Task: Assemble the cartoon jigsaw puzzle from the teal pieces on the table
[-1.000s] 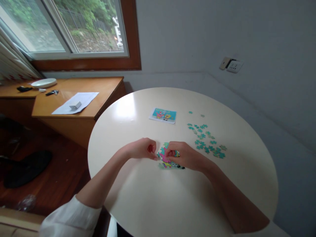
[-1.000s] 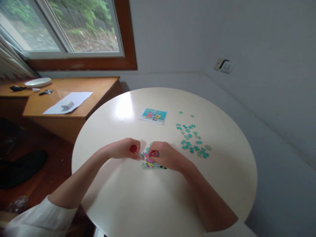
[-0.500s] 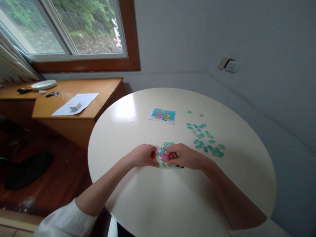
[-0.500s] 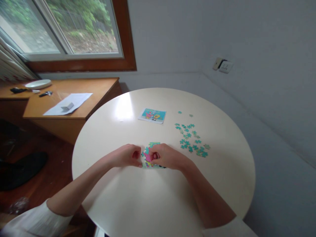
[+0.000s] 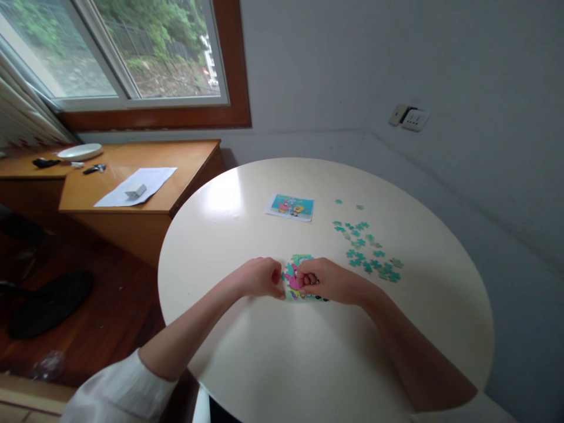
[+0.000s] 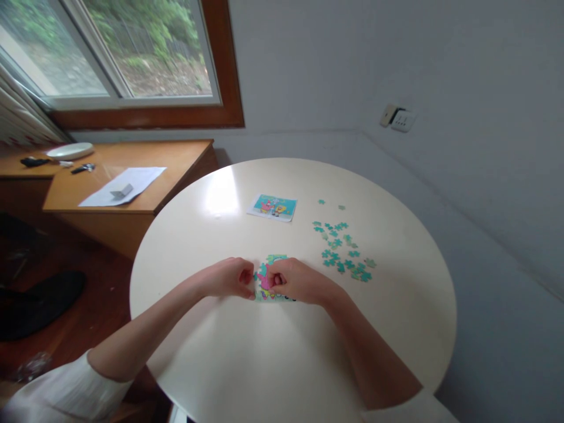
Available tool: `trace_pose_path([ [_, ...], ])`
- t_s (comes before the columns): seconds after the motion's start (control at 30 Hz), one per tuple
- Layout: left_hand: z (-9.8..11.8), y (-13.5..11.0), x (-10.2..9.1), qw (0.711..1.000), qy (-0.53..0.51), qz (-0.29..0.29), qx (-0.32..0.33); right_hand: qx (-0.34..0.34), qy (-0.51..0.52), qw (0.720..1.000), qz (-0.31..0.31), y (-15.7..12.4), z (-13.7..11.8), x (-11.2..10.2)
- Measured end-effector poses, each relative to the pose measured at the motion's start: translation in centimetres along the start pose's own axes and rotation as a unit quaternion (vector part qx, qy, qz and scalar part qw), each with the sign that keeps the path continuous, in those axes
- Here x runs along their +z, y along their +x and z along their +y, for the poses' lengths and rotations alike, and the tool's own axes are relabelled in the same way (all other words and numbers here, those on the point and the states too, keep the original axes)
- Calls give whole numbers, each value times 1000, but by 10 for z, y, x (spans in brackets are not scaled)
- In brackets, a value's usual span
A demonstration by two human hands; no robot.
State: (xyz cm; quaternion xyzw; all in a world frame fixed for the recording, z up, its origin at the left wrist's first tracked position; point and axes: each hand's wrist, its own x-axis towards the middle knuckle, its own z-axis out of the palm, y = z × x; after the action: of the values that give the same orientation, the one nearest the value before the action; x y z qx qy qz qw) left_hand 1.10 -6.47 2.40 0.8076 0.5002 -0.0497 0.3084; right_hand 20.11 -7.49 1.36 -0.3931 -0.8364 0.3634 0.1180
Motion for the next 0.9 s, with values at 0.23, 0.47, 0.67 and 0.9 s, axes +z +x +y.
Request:
trace_pose_path([
  [0.23, -4, -1, 3, 999, -37, 28, 12, 0, 28, 999, 23, 1, 2, 2],
  [0.47, 8, -27, 28, 979, -21, 191, 70, 26, -1, 980, 195, 7, 16, -3],
  [0.67, 31, -49, 68, 968, 126, 112, 184, 27, -27, 951, 307, 8, 22, -9],
  [0.9, 30, -37, 78, 962, 175, 122, 170, 38, -41, 942, 331, 7, 32, -10],
])
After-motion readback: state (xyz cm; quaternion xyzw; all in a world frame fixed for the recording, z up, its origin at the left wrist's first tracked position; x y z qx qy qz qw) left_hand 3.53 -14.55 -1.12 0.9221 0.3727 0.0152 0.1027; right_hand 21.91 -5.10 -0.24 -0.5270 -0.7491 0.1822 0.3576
